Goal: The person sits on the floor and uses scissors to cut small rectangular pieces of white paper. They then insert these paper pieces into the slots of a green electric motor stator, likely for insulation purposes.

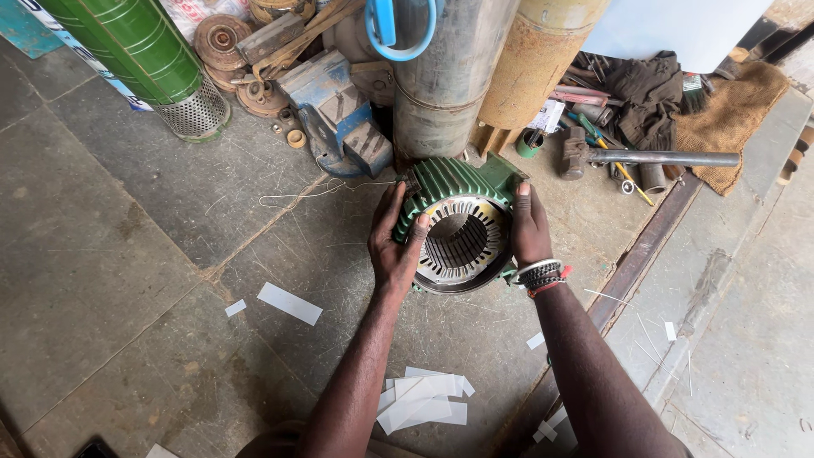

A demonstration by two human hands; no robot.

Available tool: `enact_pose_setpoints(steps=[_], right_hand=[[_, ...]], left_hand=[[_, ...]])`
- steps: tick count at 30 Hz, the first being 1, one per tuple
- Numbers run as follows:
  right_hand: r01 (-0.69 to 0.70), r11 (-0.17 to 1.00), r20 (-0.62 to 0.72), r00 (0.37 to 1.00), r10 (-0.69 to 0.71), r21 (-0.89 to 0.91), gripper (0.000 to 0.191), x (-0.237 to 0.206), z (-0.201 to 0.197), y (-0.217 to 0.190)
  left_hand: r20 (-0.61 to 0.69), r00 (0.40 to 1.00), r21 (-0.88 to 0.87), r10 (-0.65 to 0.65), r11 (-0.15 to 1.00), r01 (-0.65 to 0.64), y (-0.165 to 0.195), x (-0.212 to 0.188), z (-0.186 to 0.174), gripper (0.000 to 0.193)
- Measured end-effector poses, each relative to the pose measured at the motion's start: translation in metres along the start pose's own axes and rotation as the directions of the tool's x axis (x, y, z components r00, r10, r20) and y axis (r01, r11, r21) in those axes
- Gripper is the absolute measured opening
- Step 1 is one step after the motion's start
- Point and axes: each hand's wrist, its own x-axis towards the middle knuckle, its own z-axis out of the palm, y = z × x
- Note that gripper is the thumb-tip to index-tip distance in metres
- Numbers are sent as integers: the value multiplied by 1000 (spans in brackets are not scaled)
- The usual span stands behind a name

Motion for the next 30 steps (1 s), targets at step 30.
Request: enact_pose_setpoints(steps=[30], right_hand=[[105, 986, -3, 994, -106, -130, 79, 4, 9, -10]], left_hand=[[-15, 993, -55, -121, 991, 120, 24, 3, 3, 73]])
